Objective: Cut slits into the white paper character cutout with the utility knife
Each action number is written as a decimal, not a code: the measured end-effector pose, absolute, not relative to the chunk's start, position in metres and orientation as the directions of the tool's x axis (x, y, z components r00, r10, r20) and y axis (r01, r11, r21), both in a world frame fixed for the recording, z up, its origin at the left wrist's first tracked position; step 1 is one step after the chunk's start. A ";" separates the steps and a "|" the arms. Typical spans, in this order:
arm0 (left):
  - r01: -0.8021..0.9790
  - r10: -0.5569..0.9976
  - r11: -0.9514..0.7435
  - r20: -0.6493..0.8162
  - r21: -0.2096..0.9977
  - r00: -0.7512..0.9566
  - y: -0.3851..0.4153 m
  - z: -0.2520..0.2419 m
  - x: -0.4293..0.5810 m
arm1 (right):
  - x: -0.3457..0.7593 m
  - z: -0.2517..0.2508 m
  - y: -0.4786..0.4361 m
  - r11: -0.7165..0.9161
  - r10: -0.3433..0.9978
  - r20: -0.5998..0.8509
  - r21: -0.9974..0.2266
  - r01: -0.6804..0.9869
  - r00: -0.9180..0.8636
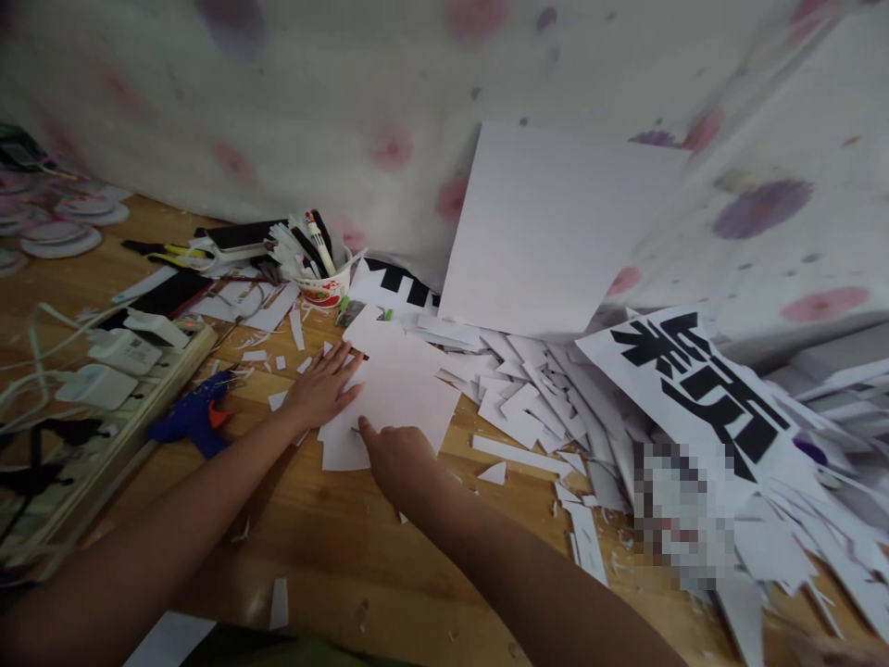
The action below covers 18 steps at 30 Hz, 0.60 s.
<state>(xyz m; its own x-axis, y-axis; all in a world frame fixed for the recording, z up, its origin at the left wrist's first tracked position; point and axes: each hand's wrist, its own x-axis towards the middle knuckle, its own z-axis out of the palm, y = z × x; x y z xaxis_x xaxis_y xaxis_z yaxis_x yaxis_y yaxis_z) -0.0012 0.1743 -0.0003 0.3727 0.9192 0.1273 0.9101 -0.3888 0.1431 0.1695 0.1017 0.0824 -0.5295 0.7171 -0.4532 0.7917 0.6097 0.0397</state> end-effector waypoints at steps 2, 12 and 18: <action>0.910 0.919 -0.390 0.127 0.140 0.374 0.174 0.001 -0.001 | 0.171 0.086 0.101 0.609 0.713 -0.466 0.042 0.792 -0.523; 0.907 0.915 -0.396 0.142 0.143 0.377 0.176 -0.005 -0.002 | 0.183 0.096 0.098 0.621 0.700 -0.488 0.055 0.782 -0.521; 0.911 0.918 -0.389 0.133 0.136 0.373 0.175 -0.003 -0.001 | 0.186 0.097 0.096 0.640 0.697 -0.472 0.068 0.766 -0.540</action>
<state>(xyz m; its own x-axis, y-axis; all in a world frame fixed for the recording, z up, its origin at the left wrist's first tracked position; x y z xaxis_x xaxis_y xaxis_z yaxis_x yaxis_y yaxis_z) -0.0005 0.1755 -0.0029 0.3725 0.9184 0.1330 0.9110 -0.3892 0.1362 0.1861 0.0960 0.0966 -0.5402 0.6967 -0.4720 0.7658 0.6396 0.0675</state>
